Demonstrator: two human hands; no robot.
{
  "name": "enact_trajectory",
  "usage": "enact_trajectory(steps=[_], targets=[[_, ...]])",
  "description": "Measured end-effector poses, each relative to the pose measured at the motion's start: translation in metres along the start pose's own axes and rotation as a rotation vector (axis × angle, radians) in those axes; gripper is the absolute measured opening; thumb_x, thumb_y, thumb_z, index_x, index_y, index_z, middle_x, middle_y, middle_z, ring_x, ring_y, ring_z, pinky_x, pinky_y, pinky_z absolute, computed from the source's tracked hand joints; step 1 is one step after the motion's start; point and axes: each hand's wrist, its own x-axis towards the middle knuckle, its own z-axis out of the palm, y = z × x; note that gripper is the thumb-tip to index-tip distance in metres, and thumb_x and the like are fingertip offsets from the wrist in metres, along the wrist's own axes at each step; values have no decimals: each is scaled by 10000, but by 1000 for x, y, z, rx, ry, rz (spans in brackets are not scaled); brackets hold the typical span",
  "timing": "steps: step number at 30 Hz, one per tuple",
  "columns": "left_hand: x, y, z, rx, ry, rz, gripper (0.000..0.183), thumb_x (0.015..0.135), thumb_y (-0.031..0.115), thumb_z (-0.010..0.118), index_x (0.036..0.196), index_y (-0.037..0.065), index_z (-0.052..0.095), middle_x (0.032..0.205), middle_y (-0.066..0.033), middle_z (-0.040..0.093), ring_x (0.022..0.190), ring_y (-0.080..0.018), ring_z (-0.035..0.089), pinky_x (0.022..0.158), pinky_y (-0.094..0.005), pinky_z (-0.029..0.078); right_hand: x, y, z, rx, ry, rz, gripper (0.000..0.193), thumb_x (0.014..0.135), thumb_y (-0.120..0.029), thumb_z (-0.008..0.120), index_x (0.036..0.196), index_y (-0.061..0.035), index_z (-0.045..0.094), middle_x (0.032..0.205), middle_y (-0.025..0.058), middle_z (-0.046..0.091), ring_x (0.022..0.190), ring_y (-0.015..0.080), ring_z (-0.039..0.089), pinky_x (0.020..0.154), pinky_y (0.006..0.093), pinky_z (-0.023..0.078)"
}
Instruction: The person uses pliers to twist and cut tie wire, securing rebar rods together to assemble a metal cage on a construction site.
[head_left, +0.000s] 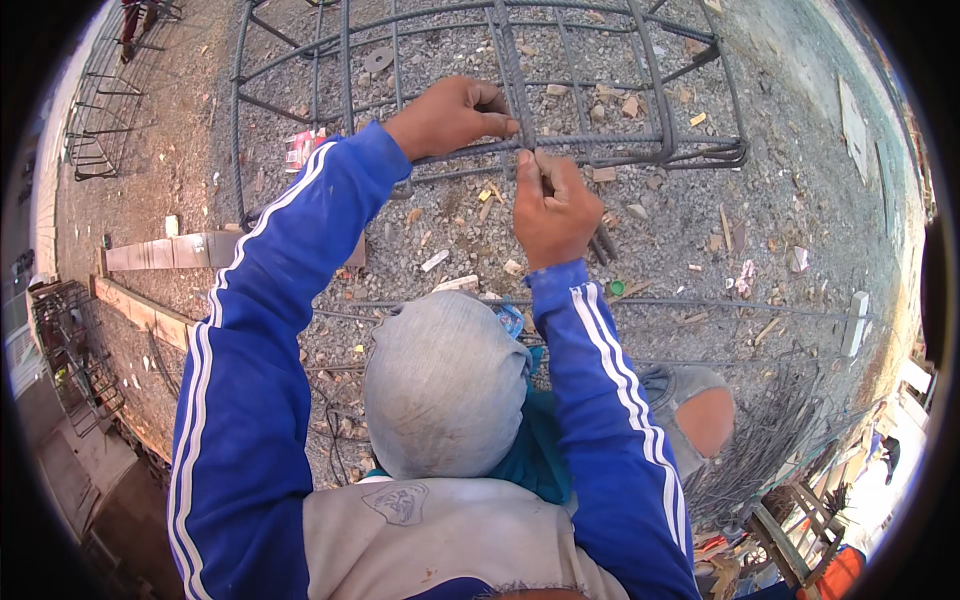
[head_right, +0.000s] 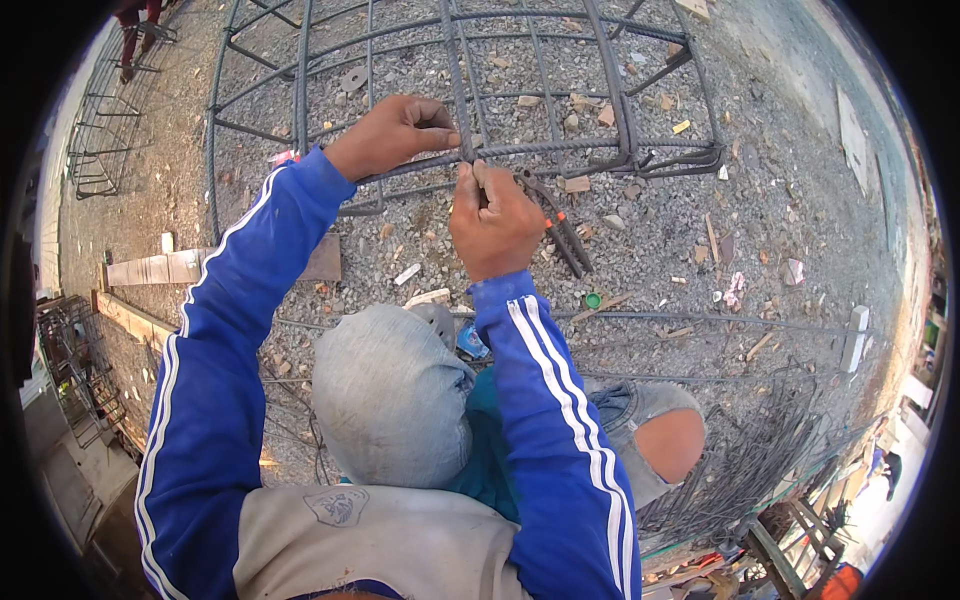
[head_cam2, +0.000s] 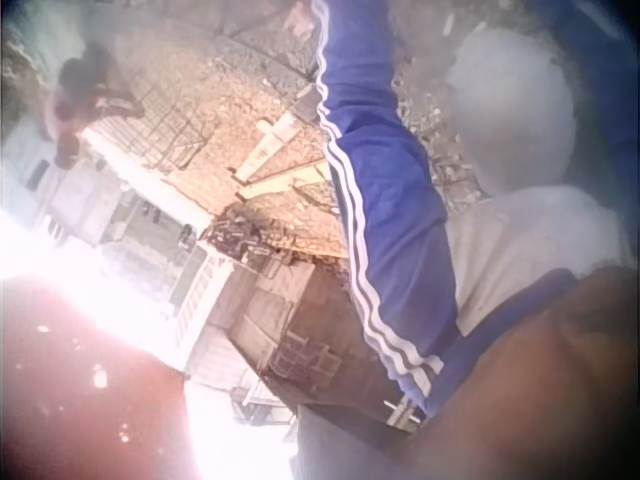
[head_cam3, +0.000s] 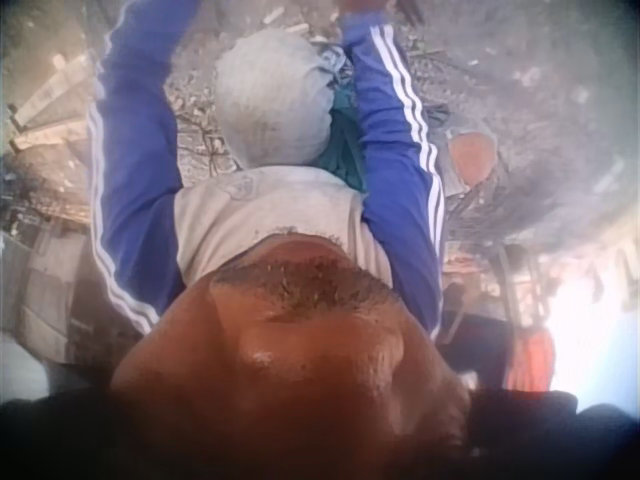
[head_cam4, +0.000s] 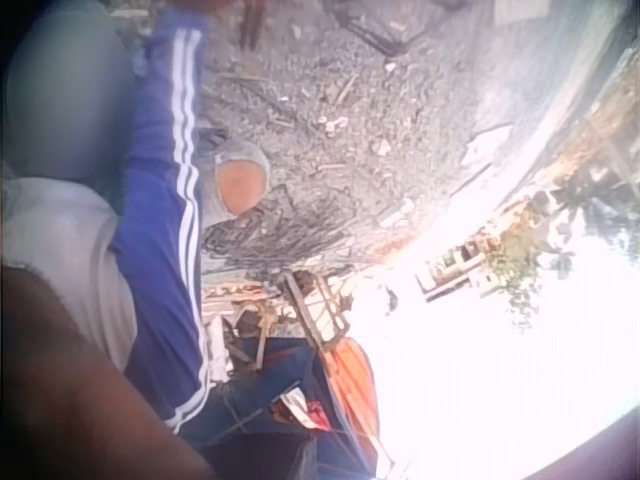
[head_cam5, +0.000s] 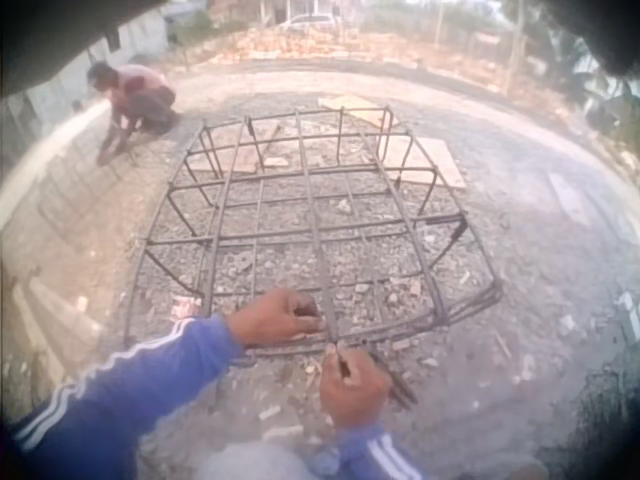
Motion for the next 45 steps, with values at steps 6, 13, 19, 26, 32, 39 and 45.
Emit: enact_trajectory(steps=[6,13,19,26,32,39,45], targets=[[-5,1,11,307,341,288,237,785,263,737,889,51,724,841,-123,671,771,-255,637,688,-359,494,2,5,2,-17,34,-53,94,821,-106,725,836,-36,665,679,121,640,532,235,613,513,333,472],[-7,12,10,250,117,332,361,878,401,587,850,69,725,794,-171,644,784,-327,631,707,-405,485,2,5,-1,-43,17,-93,98,817,-112,723,861,-40,674,714,127,653,586,278,636,541,357,485],[-1,19,17,-7,-75,-52,457,925,442,576,822,11,687,658,-65,559,633,-138,491,569,-321,379,5,15,-8,-95,-76,-245,164,821,-116,743,935,-22,673,674,88,645,578,156,616,556,300,487],[-1,15,15,-419,-193,-172,368,897,362,616,810,10,680,677,-31,575,639,-115,509,601,-283,391,-2,-4,-3,-10,-67,173,211,853,-170,722,975,-7,668,793,105,668,661,168,635,601,298,492],[-1,13,8,-402,-305,-119,320,848,322,662,812,5,673,667,-23,559,634,-116,496,622,-263,381,-38,-4,9,161,131,187,152,893,-133,656,955,5,662,736,87,646,642,159,609,589,304,478],[-4,43,12,52,-191,-184,413,798,371,715,811,-40,677,721,-74,616,701,-146,552,628,-308,418,-4,-53,-17,-205,-281,91,142,866,-120,601,923,-3,657,786,184,658,690,357,641,624,412,498],[0,26,19,-152,-105,-163,644,873,565,595,757,-64,663,645,-82,573,614,-174,521,572,-352,412,45,-35,-49,-223,-366,247,175,859,-178,632,879,-10,674,741,168,661,639,309,631,610,396,480]])
